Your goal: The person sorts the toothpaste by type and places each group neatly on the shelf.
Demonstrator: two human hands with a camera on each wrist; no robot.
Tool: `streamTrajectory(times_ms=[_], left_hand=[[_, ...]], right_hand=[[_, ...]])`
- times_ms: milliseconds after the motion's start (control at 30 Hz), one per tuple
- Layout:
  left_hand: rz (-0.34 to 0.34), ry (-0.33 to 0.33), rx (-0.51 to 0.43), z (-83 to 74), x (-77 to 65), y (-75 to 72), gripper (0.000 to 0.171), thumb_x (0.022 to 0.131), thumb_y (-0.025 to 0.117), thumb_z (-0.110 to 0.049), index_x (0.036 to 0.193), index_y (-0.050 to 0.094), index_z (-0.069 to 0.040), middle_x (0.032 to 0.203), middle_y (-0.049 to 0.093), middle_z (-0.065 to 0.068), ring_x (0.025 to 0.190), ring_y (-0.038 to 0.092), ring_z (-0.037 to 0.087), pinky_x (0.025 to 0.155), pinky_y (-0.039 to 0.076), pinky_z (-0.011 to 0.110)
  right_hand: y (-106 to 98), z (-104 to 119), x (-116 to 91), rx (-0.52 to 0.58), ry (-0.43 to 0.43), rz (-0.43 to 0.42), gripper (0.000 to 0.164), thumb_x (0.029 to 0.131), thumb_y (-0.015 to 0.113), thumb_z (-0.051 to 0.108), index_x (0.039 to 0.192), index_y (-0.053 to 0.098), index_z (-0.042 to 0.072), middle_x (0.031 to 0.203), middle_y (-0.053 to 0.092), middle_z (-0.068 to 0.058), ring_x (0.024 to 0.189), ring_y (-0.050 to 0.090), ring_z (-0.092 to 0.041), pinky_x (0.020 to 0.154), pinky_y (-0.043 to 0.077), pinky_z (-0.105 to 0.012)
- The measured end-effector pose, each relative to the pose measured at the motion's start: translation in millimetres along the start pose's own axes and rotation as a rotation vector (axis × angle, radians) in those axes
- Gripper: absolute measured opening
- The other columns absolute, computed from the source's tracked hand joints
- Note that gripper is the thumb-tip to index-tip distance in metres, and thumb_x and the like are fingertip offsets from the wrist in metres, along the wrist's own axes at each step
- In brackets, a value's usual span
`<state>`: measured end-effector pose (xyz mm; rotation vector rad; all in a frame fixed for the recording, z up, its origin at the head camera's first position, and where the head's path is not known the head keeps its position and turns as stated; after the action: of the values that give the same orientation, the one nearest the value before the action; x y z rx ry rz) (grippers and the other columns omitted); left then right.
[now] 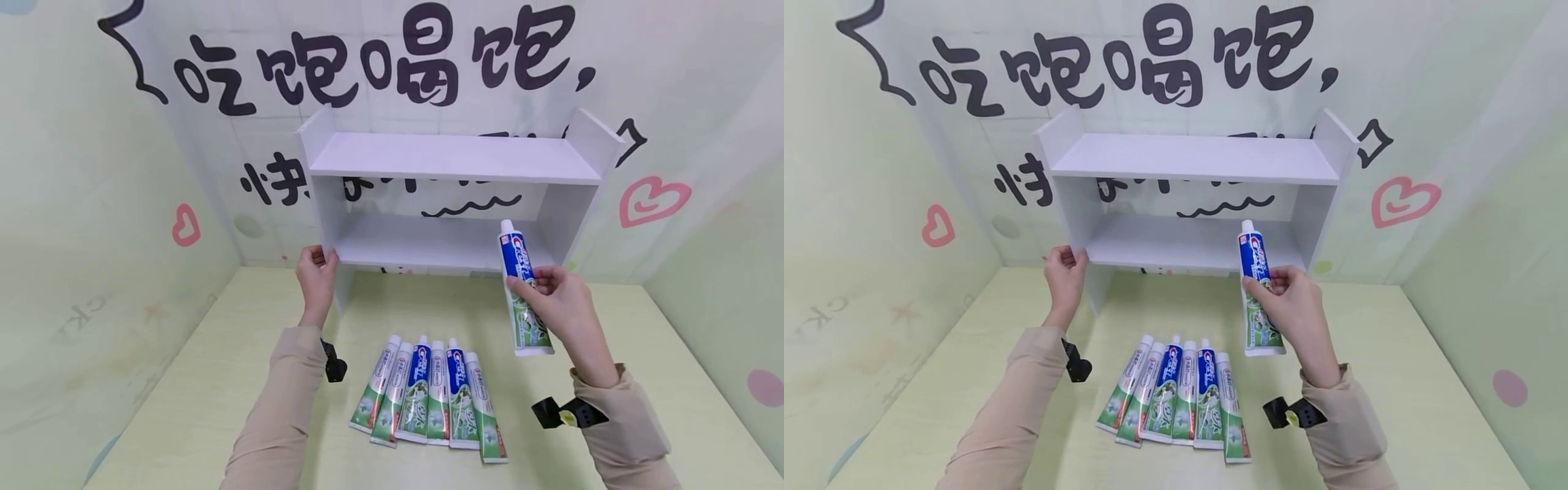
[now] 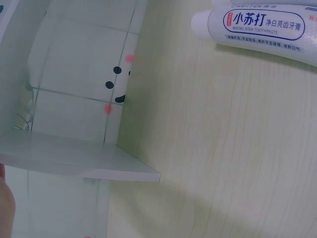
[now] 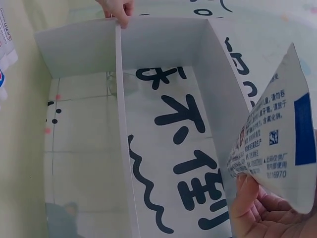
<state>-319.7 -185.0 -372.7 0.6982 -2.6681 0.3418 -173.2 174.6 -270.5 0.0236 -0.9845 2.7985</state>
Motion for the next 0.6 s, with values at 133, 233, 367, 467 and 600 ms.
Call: streamTrajectory(times_ms=[133,233,367,467,600], left_hand=[[-0.002,0.005,0.002,1.4,0.5,-0.7,0.028,0.085,0.058,-0.015,0.103,0.053,0.006,0.098,0.060,0.020,0.087,0.057,0.024,0.081,0.049,0.032],[-0.004,-0.001,0.001,1.4,0.3,-1.3,0.028,0.085,0.058,-0.015,0.103,0.053,0.006,0.098,0.059,0.020,0.087,0.057,0.024,0.081,0.049,0.032],[0.002,-0.016,0.003,0.1,-0.9,-1.3,0.028,0.085,0.057,-0.015,0.104,0.053,0.005,0.099,0.059,0.020,0.088,0.056,0.024,0.081,0.049,0.033],[0.011,-0.026,0.002,-0.7,-1.7,-0.9,0.029,0.086,0.057,-0.016,0.105,0.053,0.005,0.100,0.059,0.020,0.089,0.056,0.024,0.081,0.049,0.032],[0.016,-0.028,-0.006,-0.6,-1.8,-1.0,0.029,0.086,0.057,-0.016,0.105,0.053,0.005,0.100,0.059,0.020,0.089,0.056,0.024,0.080,0.049,0.032]], right_hand=[[-2,3,2,-0.004,-0.005,0.005,0.065,0.084,0.058,0.043,0.122,0.047,-0.008,0.108,0.055,-0.022,0.086,0.054,-0.023,0.060,0.046,-0.012],[-5,6,4,-0.021,-0.023,-0.001,0.066,0.084,0.057,0.045,0.122,0.047,-0.008,0.107,0.056,-0.022,0.086,0.053,-0.023,0.060,0.045,-0.012],[-11,12,7,-0.036,-0.041,-0.019,0.067,0.084,0.057,0.046,0.122,0.047,-0.008,0.106,0.055,-0.022,0.085,0.053,-0.024,0.059,0.045,-0.012],[-17,18,10,-0.034,-0.046,-0.034,0.067,0.084,0.057,0.046,0.123,0.047,-0.008,0.107,0.055,-0.022,0.086,0.052,-0.024,0.058,0.044,-0.011],[-23,25,13,-0.039,-0.059,-0.050,0.067,0.084,0.057,0.046,0.123,0.047,-0.008,0.108,0.055,-0.022,0.087,0.051,-0.024,0.058,0.042,-0.009]])
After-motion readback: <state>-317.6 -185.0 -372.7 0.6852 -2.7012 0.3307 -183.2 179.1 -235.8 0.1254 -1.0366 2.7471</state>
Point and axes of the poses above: each hand's wrist, its own x-axis towards the middle knuckle, its own y-axis out of the palm, z = x × y, the point moved 3 cm from there along x, towards the middle knuckle
